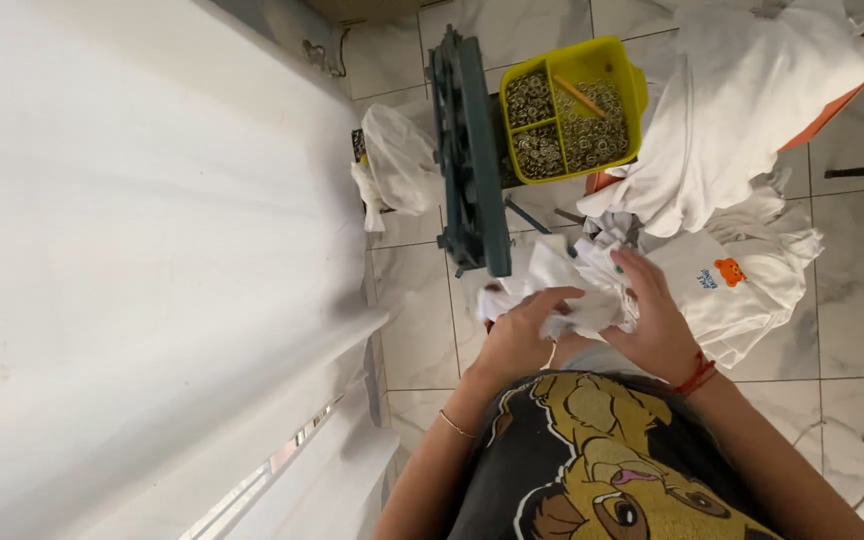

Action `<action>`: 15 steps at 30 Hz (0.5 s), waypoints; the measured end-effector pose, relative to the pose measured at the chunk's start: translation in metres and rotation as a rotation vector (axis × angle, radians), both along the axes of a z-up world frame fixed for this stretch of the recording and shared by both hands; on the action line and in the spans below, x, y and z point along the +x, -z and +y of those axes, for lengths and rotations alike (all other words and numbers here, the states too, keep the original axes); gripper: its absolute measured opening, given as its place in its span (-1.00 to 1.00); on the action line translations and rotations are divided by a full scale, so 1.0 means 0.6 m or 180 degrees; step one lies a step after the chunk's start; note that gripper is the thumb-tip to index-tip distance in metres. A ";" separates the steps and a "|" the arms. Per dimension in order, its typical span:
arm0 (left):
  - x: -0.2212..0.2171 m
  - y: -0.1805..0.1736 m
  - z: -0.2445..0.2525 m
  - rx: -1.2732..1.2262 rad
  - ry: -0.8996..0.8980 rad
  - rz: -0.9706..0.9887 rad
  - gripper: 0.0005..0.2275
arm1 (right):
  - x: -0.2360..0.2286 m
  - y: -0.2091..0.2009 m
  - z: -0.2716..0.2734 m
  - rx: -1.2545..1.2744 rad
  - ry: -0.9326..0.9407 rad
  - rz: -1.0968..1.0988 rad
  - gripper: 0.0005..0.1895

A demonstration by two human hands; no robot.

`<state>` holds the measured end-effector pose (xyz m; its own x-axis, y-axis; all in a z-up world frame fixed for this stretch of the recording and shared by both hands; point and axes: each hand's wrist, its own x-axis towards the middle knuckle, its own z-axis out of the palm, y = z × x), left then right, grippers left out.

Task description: Attaching metal snaps to fabric garments using a manual hand press machine.

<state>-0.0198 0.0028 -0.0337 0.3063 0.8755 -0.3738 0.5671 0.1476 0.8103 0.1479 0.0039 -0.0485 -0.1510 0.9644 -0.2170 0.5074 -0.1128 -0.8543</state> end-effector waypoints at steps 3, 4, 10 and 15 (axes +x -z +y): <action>-0.036 -0.025 0.000 -0.0305 0.0237 -0.0578 -0.58 | -0.007 -0.021 0.020 0.0462 -0.0888 0.0000 -0.30; -0.048 -0.030 -0.002 -0.0290 0.0241 -0.0599 -0.58 | -0.001 -0.023 0.022 0.0474 -0.0888 -0.0023 -0.30; -0.114 -0.061 -0.010 -0.0321 -0.0156 -0.1340 -0.63 | -0.016 -0.037 0.006 -0.0976 -0.1066 0.0292 -0.77; -0.119 -0.053 -0.037 0.1462 -0.1246 0.0261 -0.76 | -0.067 -0.061 -0.023 -0.0214 -0.0309 0.0611 -0.85</action>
